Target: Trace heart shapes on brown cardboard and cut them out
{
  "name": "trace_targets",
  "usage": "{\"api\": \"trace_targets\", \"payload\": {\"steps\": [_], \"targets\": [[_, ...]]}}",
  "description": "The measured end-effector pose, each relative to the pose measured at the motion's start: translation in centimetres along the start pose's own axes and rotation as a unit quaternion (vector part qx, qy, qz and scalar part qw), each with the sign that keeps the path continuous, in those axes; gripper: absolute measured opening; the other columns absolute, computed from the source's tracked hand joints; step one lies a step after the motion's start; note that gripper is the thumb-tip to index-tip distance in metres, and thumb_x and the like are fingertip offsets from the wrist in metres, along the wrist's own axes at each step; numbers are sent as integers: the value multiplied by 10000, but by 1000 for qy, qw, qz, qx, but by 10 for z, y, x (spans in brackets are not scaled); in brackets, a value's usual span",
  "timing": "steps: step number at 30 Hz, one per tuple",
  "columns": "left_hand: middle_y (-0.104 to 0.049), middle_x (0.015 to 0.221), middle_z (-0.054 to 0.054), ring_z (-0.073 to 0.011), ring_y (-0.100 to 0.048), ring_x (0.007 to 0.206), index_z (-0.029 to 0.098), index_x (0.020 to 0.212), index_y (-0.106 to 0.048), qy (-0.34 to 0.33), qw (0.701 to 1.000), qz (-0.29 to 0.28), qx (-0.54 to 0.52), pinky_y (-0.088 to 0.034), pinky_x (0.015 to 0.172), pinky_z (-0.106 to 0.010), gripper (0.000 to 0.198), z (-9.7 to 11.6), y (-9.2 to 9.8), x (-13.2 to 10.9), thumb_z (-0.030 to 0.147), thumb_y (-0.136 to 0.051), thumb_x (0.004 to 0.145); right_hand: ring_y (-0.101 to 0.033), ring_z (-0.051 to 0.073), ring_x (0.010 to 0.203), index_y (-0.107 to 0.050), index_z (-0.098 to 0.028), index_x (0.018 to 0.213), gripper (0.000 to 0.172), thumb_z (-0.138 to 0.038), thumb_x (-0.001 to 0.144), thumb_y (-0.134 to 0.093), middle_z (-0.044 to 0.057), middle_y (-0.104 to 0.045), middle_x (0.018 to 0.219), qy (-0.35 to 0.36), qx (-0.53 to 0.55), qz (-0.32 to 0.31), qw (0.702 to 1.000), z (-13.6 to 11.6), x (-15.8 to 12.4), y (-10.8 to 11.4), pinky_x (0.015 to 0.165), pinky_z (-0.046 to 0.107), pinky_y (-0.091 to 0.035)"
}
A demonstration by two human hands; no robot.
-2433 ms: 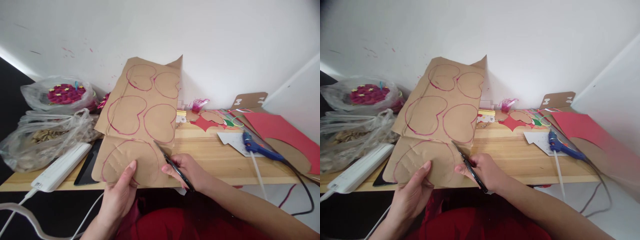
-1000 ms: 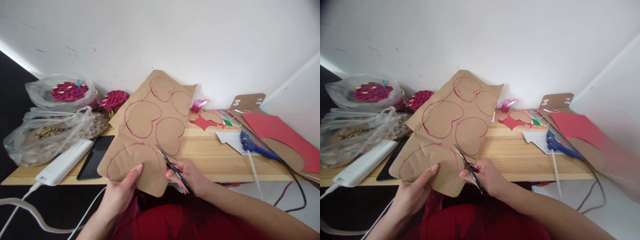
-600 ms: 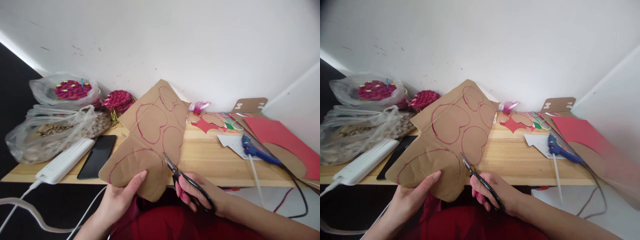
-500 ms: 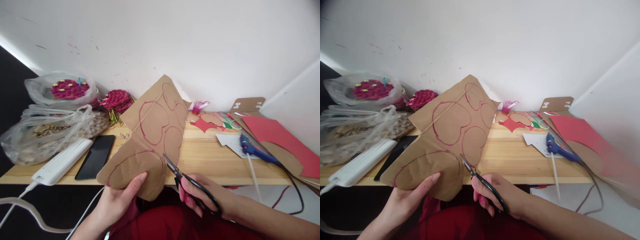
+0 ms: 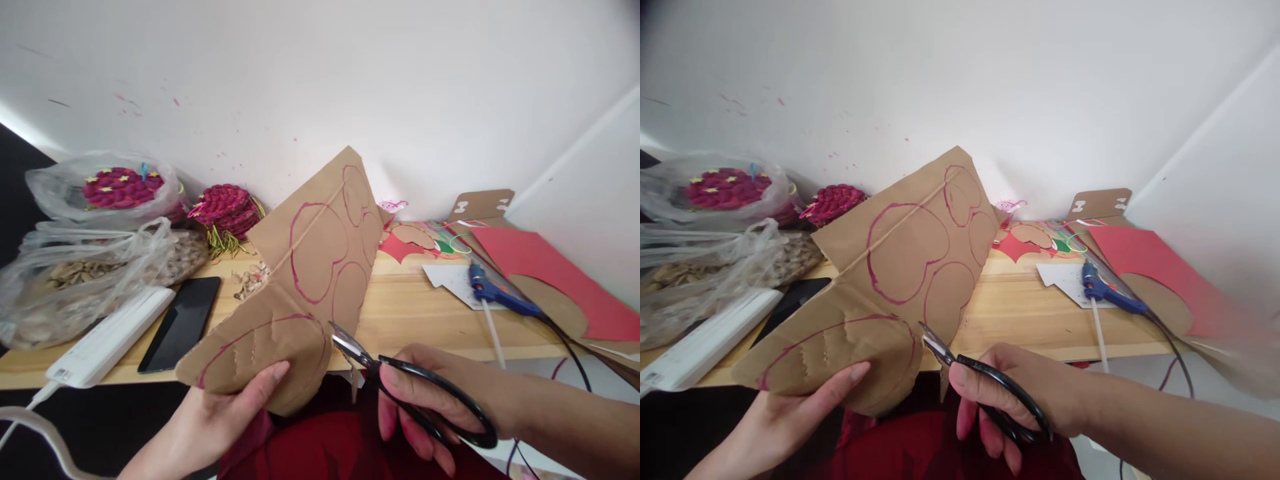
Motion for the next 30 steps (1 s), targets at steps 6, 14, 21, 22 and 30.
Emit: {"api": "trace_targets", "payload": {"steps": [6,14,21,22,30], "targets": [[-812,1107,-44,-350,-754,1072,260,1143,-784,65,994,40,-74,-659,901,-383,508,-18,-7,3,386,-910,668,-486,84,549,-638,-146,966,765,-874,890,-419,-12,-539,720,119,-16,44,992,-6,22,8,546,226,-360],[-788,1172,-124,-380,-735,1111,232,1292,-716,112,985,18,-129,-641,946,-469,696,-31,-11,3,381,-939,650,-507,74,523,-590,-154,843,804,-918,870,-343,-10,-543,703,153,-10,75,985,-18,52,1,526,211,-361],[-778,1195,-119,-356,-735,1117,240,1382,-655,117,984,34,-129,-643,946,-446,765,-37,-12,-3,388,-924,682,-552,76,488,-580,-164,779,745,-891,862,-440,-12,-573,653,121,-23,106,987,-23,58,9,484,187,-388],[-774,1205,-127,-358,-732,1125,231,1388,-651,122,983,30,-135,-642,948,-447,767,-37,-15,-3,401,-918,690,-551,77,475,-570,-167,761,735,-890,848,-469,-15,-569,642,112,-20,115,987,-22,58,10,469,185,-392],[-762,1239,-119,-350,-718,1157,233,1403,-630,127,978,54,-157,-622,989,-451,750,-23,-24,-1,399,-897,722,-470,74,354,-436,-209,616,747,-937,724,-563,-56,-457,474,115,38,148,982,-7,70,10,332,169,-350]]}}
Point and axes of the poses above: each hand's wrist, its own x-axis towards the middle knuckle, its own y-axis out of the back of the hand, z = x × y, the point moved 9 cm from there along x, towards the middle knuckle
